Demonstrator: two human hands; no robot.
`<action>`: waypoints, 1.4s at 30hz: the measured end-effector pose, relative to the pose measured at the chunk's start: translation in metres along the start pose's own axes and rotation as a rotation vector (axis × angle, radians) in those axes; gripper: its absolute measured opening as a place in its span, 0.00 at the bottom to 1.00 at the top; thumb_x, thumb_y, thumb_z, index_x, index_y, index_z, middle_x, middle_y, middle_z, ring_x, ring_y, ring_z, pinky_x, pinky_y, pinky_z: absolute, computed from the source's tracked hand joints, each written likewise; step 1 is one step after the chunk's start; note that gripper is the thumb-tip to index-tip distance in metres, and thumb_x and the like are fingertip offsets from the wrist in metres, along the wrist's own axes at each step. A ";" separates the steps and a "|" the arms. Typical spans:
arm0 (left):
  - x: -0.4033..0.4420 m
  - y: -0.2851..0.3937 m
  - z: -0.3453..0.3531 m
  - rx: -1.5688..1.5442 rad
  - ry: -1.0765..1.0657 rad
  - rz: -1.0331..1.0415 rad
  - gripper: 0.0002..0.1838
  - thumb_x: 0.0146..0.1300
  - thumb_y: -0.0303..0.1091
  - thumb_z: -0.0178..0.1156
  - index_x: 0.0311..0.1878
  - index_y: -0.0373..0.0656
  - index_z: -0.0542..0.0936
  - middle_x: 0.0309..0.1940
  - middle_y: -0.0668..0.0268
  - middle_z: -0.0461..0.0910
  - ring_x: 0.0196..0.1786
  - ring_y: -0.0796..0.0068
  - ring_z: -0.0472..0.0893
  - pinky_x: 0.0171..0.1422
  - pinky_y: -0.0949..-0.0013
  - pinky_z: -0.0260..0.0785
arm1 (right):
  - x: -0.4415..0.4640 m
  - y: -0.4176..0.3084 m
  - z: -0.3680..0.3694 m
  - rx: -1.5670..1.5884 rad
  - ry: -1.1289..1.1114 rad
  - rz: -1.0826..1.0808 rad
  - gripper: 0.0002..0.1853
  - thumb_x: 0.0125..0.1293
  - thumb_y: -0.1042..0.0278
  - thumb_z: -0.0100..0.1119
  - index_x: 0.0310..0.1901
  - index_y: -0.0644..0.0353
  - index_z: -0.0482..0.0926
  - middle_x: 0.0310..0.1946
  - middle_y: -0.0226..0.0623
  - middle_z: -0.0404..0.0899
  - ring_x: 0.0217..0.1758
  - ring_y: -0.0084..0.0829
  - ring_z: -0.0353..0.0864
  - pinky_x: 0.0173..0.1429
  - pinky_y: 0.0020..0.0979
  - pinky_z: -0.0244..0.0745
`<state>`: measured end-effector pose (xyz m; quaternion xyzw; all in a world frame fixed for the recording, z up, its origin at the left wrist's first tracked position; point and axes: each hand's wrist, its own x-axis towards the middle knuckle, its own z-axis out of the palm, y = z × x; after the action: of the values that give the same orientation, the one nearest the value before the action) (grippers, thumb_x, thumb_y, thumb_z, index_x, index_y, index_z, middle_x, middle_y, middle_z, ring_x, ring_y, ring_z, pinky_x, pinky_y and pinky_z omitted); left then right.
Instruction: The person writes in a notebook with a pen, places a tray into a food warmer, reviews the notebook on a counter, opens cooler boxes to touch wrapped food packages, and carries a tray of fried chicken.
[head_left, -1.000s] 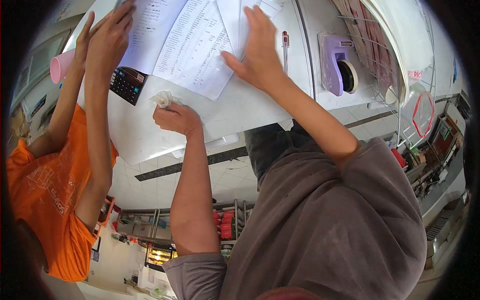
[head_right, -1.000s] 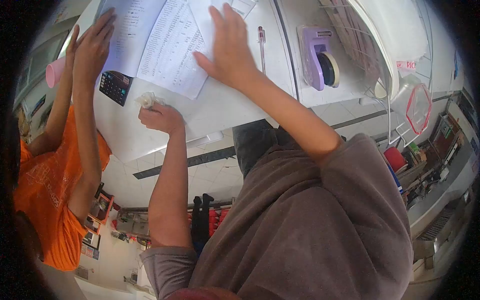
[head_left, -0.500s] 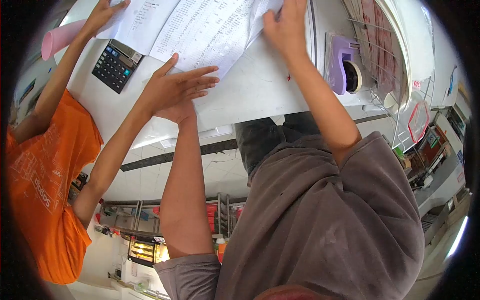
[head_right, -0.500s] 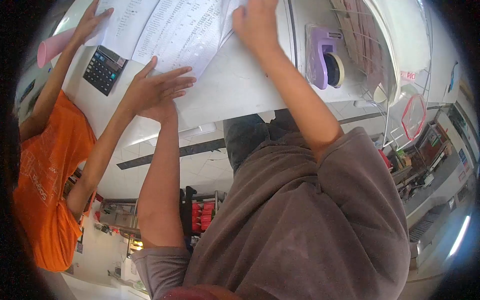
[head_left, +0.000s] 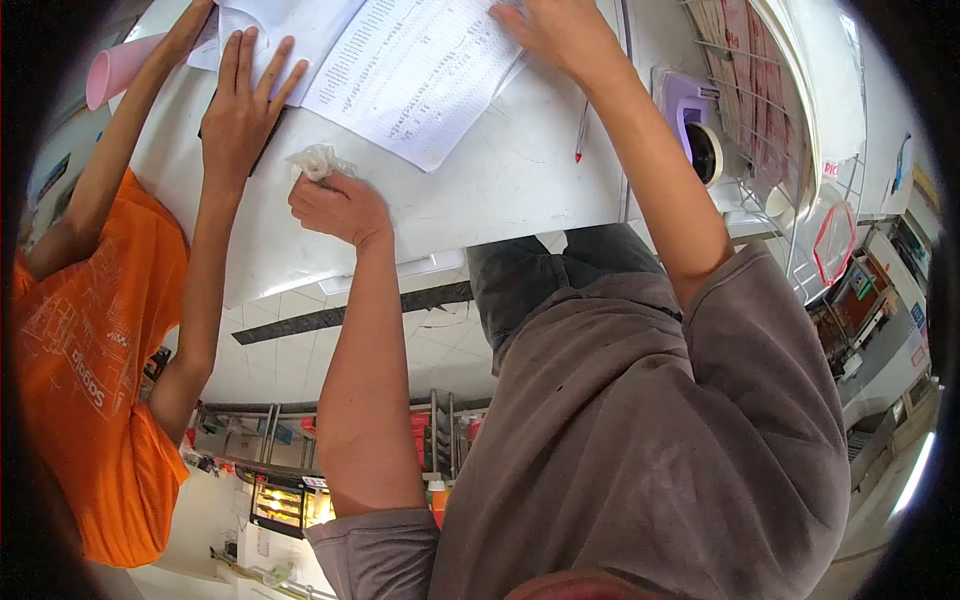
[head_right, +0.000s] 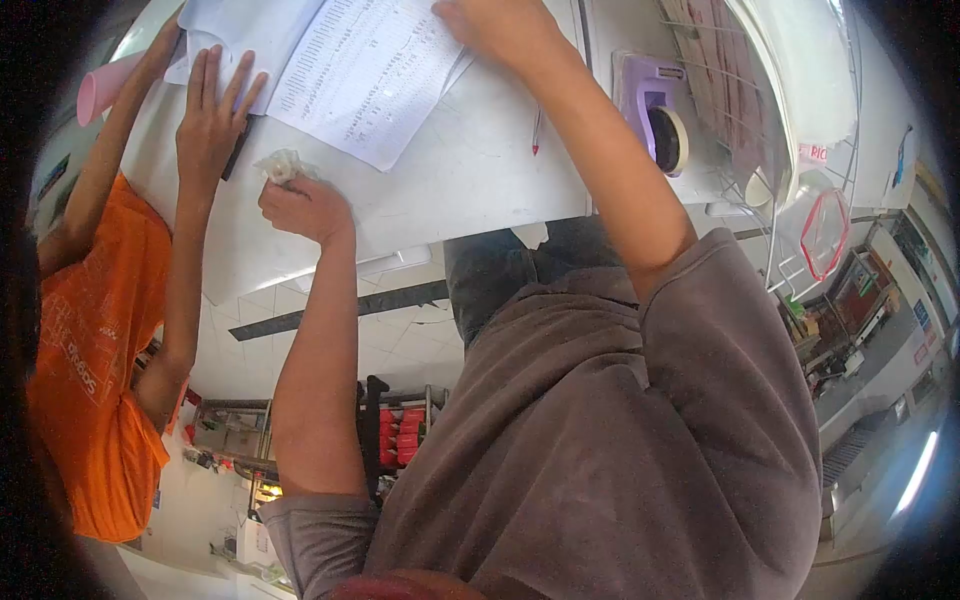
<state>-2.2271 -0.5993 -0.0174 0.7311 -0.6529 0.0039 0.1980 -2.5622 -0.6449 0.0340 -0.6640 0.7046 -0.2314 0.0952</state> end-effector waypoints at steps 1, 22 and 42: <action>0.000 0.000 0.000 0.001 -0.003 -0.005 0.14 0.69 0.32 0.52 0.53 0.35 0.74 0.50 0.50 0.75 0.55 0.46 0.72 0.59 0.44 0.61 | -0.002 0.002 0.000 -0.109 -0.085 -0.026 0.43 0.64 0.64 0.65 0.79 0.59 0.58 0.77 0.58 0.59 0.79 0.57 0.60 0.81 0.64 0.49; -0.008 -0.018 0.008 0.089 -0.211 -0.001 0.26 0.73 0.43 0.54 0.65 0.32 0.70 0.65 0.45 0.72 0.67 0.44 0.69 0.70 0.44 0.58 | -0.121 -0.051 -0.002 -0.117 -0.448 -0.187 0.44 0.67 0.53 0.69 0.80 0.51 0.60 0.82 0.57 0.49 0.85 0.63 0.44 0.83 0.66 0.42; 0.003 -0.011 -0.003 -0.014 -0.141 0.045 0.20 0.65 0.33 0.54 0.50 0.21 0.78 0.54 0.31 0.78 0.56 0.34 0.75 0.63 0.41 0.62 | -0.131 -0.072 0.009 -0.059 -0.464 -0.165 0.40 0.67 0.60 0.68 0.79 0.30 0.64 0.84 0.51 0.44 0.85 0.69 0.37 0.75 0.82 0.41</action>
<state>-2.2155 -0.6002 -0.0165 0.7133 -0.6815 -0.0475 0.1565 -2.4809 -0.5195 0.0366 -0.7571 0.6138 -0.0592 0.2157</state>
